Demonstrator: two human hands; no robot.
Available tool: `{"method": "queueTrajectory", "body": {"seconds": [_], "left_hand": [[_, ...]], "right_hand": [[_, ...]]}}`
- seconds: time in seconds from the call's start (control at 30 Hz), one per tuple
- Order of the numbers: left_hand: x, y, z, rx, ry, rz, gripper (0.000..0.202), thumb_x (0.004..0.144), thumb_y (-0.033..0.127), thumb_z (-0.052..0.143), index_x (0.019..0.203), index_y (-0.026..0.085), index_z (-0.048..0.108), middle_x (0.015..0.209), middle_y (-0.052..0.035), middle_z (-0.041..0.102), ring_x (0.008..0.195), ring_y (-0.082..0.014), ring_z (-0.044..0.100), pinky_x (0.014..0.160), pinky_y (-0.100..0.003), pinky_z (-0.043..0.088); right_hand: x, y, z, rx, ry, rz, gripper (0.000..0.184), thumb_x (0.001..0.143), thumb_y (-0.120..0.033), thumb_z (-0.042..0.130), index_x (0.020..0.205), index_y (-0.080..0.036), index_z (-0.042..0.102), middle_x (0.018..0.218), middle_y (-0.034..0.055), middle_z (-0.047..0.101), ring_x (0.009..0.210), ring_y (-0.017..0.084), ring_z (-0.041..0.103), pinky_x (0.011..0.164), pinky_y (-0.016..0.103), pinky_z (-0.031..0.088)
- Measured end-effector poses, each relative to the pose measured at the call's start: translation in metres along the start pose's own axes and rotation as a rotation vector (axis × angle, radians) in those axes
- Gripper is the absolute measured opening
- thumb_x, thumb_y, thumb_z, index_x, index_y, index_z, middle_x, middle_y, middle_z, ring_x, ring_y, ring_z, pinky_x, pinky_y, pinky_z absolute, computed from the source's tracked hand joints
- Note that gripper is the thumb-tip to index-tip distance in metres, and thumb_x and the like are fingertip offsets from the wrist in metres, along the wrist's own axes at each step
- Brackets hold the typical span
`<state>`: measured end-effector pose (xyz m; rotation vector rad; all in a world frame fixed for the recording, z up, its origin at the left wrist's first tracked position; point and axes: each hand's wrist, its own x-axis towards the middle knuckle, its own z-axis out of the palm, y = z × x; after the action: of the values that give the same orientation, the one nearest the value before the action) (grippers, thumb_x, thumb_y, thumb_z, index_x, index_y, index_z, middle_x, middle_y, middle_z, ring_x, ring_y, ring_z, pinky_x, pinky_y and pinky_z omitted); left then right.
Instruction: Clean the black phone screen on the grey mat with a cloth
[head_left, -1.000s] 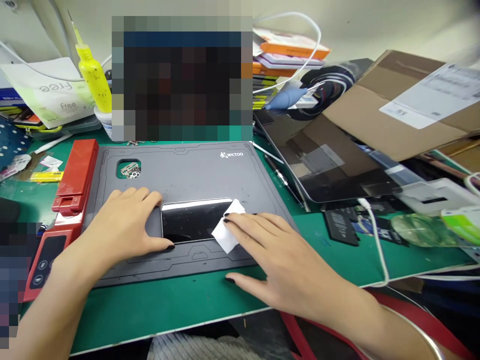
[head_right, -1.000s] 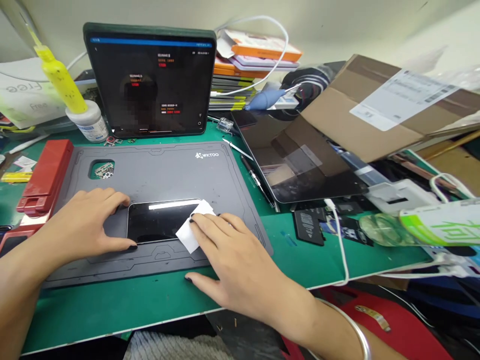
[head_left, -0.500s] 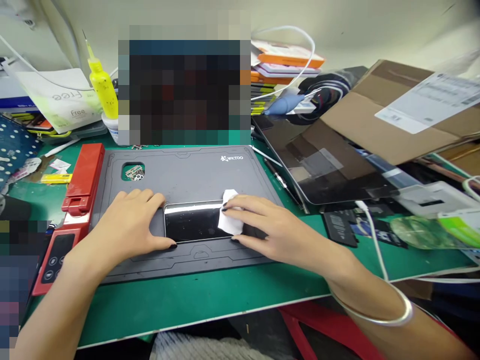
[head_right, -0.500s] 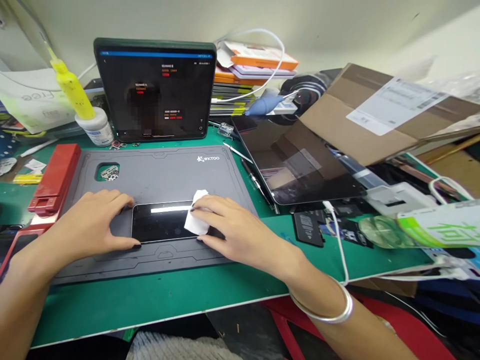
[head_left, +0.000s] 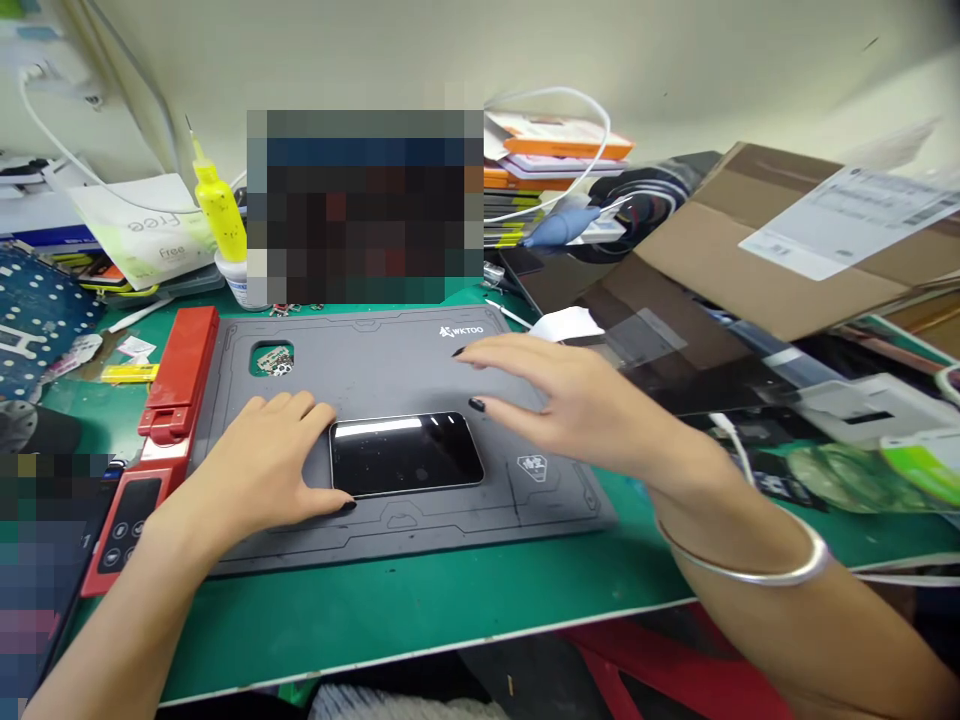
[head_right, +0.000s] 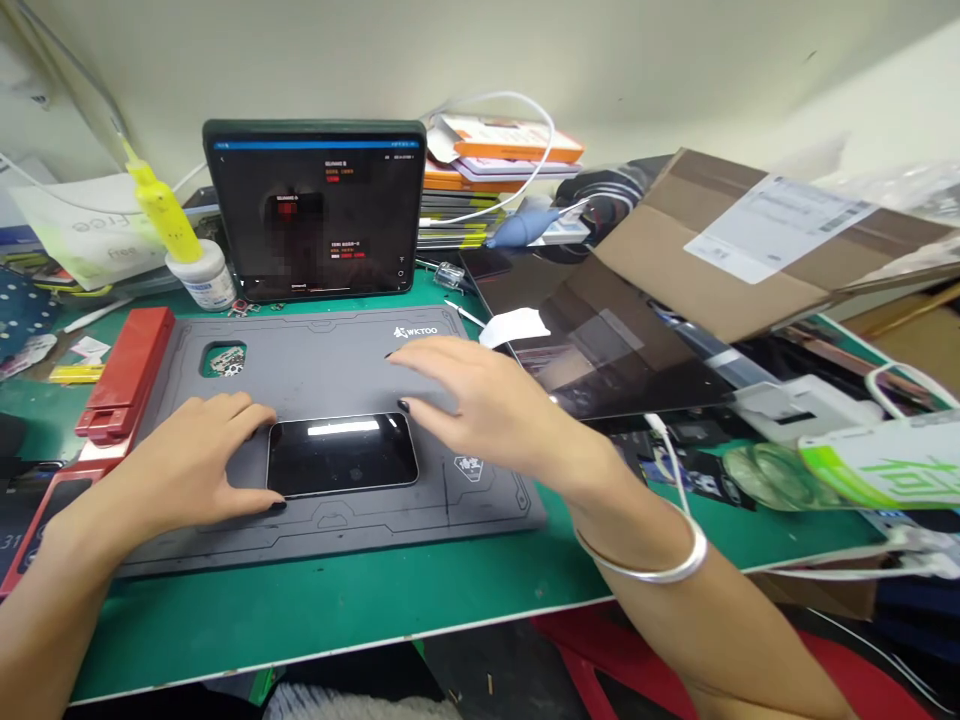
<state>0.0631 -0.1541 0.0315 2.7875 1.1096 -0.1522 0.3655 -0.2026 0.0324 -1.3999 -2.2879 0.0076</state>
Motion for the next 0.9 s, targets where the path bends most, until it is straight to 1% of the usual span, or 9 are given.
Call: {"method": "queueTrajectory", "body": {"seconds": [0.07, 0.13, 0.2, 0.27, 0.4, 0.5, 0.6, 0.77, 0.9], "left_hand": [[0.0, 0.004, -0.001, -0.005, -0.005, 0.008, 0.057, 0.074, 0.055, 0.071, 0.114, 0.017, 0.058, 0.105, -0.0098, 0.061, 0.094, -0.0292, 0.058, 0.081, -0.042, 0.044], [0.002, 0.008, 0.0, -0.007, 0.001, 0.024, 0.056, 0.076, 0.054, 0.07, 0.115, 0.016, 0.058, 0.107, -0.0107, 0.06, 0.093, -0.0291, 0.058, 0.08, -0.042, 0.045], [0.003, 0.013, 0.001, -0.004, 0.022, 0.04, 0.052, 0.079, 0.053, 0.068, 0.114, 0.015, 0.059, 0.109, -0.0116, 0.06, 0.093, -0.0288, 0.057, 0.079, -0.042, 0.046], [0.005, 0.017, 0.003, -0.009, 0.052, 0.056, 0.048, 0.081, 0.052, 0.067, 0.112, 0.016, 0.059, 0.112, -0.0124, 0.059, 0.096, -0.0288, 0.056, 0.081, -0.042, 0.047], [0.009, 0.021, 0.008, -0.043, 0.085, 0.09, 0.047, 0.083, 0.05, 0.068, 0.112, 0.014, 0.059, 0.118, -0.0139, 0.059, 0.102, -0.0298, 0.055, 0.087, -0.044, 0.048], [0.01, 0.023, 0.011, -0.074, 0.103, 0.115, 0.049, 0.083, 0.048, 0.068, 0.113, 0.011, 0.059, 0.117, -0.0147, 0.059, 0.101, -0.0299, 0.054, 0.087, -0.046, 0.048], [0.01, 0.022, 0.014, -0.094, 0.13, 0.133, 0.049, 0.082, 0.047, 0.069, 0.113, 0.01, 0.06, 0.117, -0.0148, 0.059, 0.101, -0.03, 0.055, 0.087, -0.046, 0.049], [0.011, 0.02, 0.015, -0.103, 0.154, 0.142, 0.05, 0.08, 0.049, 0.072, 0.112, 0.011, 0.06, 0.115, -0.0142, 0.06, 0.1, -0.03, 0.055, 0.086, -0.046, 0.048], [0.013, 0.021, 0.015, -0.11, 0.154, 0.133, 0.051, 0.08, 0.05, 0.072, 0.111, 0.012, 0.061, 0.115, -0.014, 0.06, 0.1, -0.03, 0.055, 0.086, -0.046, 0.049]], "right_hand": [[0.0, -0.002, 0.011, 0.106, -0.046, 0.018, 0.028, 0.093, -0.023, 0.049, 0.117, -0.017, 0.061, 0.111, 0.0093, 0.068, 0.101, 0.024, 0.065, 0.087, 0.041, 0.054], [-0.004, -0.002, 0.018, 0.188, -0.078, 0.045, 0.026, 0.092, -0.026, 0.052, 0.114, -0.017, 0.062, 0.105, 0.0086, 0.068, 0.093, 0.022, 0.066, 0.082, 0.038, 0.055], [-0.01, 0.0, 0.023, 0.274, -0.125, 0.063, 0.027, 0.09, -0.03, 0.058, 0.113, -0.017, 0.062, 0.103, 0.0083, 0.068, 0.091, 0.022, 0.065, 0.08, 0.038, 0.055], [-0.014, 0.001, 0.025, 0.348, -0.169, 0.077, 0.028, 0.088, -0.033, 0.062, 0.112, -0.019, 0.062, 0.104, 0.0083, 0.066, 0.093, 0.022, 0.064, 0.081, 0.038, 0.054], [-0.018, -0.002, 0.026, 0.433, -0.181, 0.134, 0.025, 0.087, -0.033, 0.062, 0.109, -0.021, 0.063, 0.105, 0.0079, 0.066, 0.092, 0.022, 0.063, 0.081, 0.038, 0.054], [-0.018, -0.003, 0.024, 0.484, -0.163, 0.189, 0.022, 0.086, -0.033, 0.062, 0.105, -0.021, 0.065, 0.101, 0.0071, 0.068, 0.087, 0.021, 0.063, 0.078, 0.036, 0.055], [-0.018, -0.001, 0.021, 0.519, -0.168, 0.232, 0.019, 0.085, -0.033, 0.06, 0.1, -0.021, 0.066, 0.1, 0.0065, 0.07, 0.085, 0.02, 0.065, 0.078, 0.035, 0.056], [-0.02, 0.003, 0.018, 0.585, -0.197, 0.306, 0.022, 0.088, -0.035, 0.055, 0.1, -0.021, 0.067, 0.102, 0.0061, 0.071, 0.09, 0.021, 0.067, 0.08, 0.036, 0.058], [-0.019, 0.005, 0.018, 0.644, -0.218, 0.324, 0.021, 0.091, -0.035, 0.051, 0.097, -0.022, 0.066, 0.102, 0.0064, 0.071, 0.095, 0.023, 0.067, 0.081, 0.037, 0.057]]}}
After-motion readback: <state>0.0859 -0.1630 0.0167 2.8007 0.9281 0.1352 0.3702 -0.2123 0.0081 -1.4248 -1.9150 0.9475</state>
